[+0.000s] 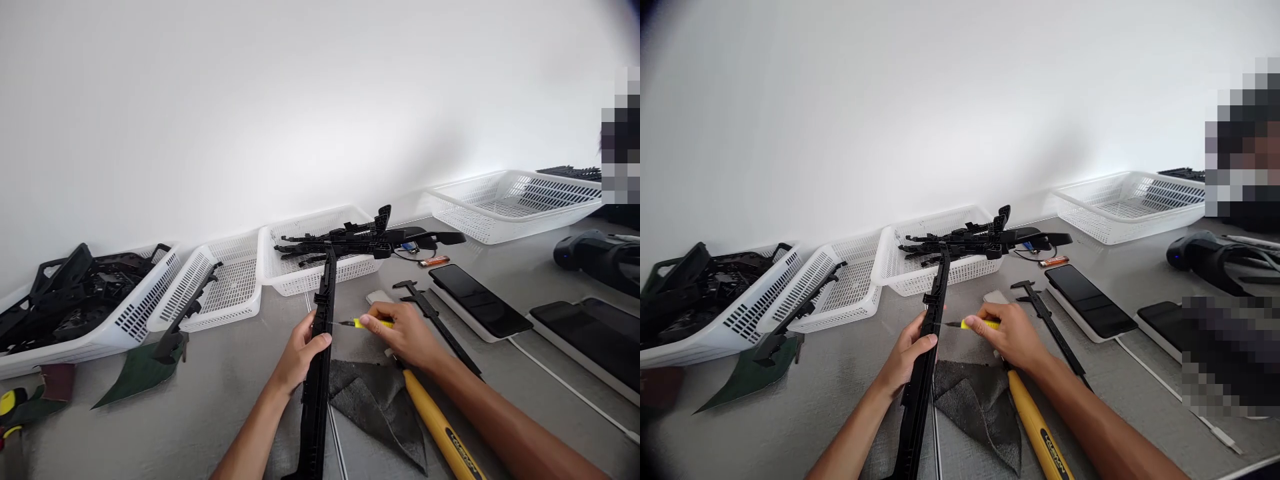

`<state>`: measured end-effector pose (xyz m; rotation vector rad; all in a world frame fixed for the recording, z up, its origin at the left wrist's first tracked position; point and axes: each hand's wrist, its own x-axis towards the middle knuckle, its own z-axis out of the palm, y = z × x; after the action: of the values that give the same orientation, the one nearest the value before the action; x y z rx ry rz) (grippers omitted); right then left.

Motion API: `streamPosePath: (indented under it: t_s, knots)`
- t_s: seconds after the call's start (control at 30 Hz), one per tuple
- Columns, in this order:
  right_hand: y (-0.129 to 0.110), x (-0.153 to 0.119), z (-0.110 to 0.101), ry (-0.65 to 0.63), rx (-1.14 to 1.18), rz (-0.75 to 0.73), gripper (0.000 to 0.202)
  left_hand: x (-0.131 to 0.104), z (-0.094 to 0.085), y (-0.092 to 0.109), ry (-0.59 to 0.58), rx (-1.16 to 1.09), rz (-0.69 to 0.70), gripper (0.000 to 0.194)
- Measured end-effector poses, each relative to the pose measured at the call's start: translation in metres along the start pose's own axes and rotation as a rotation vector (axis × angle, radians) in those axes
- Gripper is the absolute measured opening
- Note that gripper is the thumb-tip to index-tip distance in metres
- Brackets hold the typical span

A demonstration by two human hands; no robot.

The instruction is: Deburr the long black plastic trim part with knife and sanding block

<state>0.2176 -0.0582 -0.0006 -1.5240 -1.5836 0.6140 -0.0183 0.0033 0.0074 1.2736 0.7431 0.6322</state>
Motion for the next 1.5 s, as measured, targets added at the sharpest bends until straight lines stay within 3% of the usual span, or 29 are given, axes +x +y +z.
streamPosePath:
  t_s: [0.2,0.53,0.8,1.3,1.5]
  knots:
    - [0.006,0.002,-0.002,0.106,-0.022,0.047,0.065,0.0,0.003,0.002,0.001,-0.018,-0.003,0.057]
    - [-0.005,-0.002,0.005,-0.023,-0.032,0.029,0.062,0.002,0.004,-0.003,0.165,0.086,0.065,0.04]
    - [-0.002,-0.001,0.003,0.052,-0.073,0.077,0.06,0.006,0.0,-0.011,0.168,0.029,0.07,0.042]
    - [-0.003,0.0,0.003,-0.01,-0.078,0.029,0.065,0.005,-0.001,-0.01,0.121,0.041,0.091,0.034]
    - [0.0,-0.001,0.004,0.079,-0.14,0.052,0.059,0.005,-0.001,-0.01,0.127,0.059,0.085,0.037]
